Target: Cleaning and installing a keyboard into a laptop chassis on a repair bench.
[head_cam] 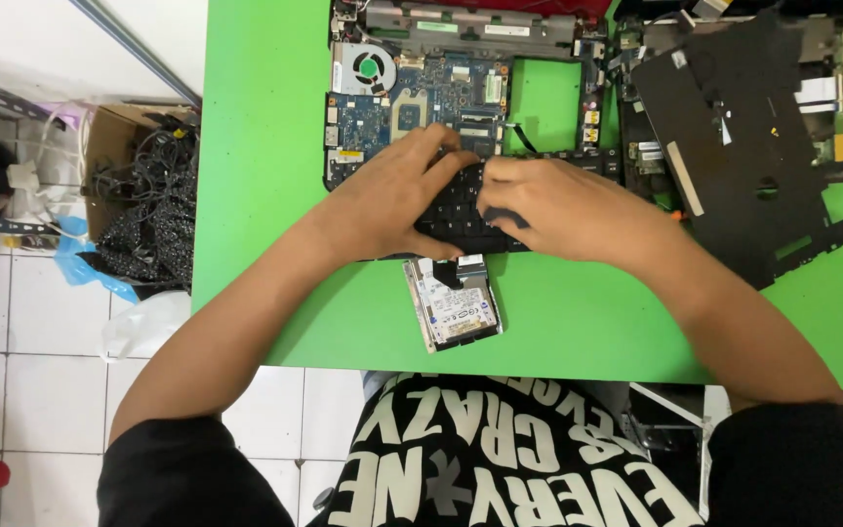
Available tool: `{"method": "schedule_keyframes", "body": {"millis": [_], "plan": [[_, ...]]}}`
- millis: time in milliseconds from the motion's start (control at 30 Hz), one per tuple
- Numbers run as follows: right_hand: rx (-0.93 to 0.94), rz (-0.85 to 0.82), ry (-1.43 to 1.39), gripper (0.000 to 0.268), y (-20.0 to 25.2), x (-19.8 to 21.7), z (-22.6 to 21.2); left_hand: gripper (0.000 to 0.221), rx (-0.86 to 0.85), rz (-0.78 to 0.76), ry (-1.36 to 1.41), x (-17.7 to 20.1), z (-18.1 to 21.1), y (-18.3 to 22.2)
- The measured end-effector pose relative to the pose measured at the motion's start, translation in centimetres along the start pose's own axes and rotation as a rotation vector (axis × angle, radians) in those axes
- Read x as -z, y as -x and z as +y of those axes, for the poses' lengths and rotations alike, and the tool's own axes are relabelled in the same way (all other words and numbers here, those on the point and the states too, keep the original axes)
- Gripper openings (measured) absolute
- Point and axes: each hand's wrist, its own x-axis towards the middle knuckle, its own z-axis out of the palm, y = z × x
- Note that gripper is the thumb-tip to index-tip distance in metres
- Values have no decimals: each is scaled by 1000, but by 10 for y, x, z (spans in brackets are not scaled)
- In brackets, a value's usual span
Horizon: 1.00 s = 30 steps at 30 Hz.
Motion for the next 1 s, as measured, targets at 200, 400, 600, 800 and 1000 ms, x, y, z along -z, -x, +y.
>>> {"method": "schedule_keyframes", "body": {"millis": [200, 400, 600, 800, 1000], "plan": [[-70, -212, -41, 30, 4, 15, -15, 94, 22, -10, -25, -2, 2, -1], [23, -13, 133, 21, 4, -1, -5, 101, -1, 18, -20, -8, -1, -1], [26, 118, 216, 23, 4, -12, -2, 99, 2, -17, -21, -2, 3, -4], [66, 425, 293, 36, 12, -51, 33, 103, 7, 10, 14, -8, -1, -1], [188, 668, 249, 13, 12, -75, 37, 115, 141, -181, -204, -17, 0, -22]]}}
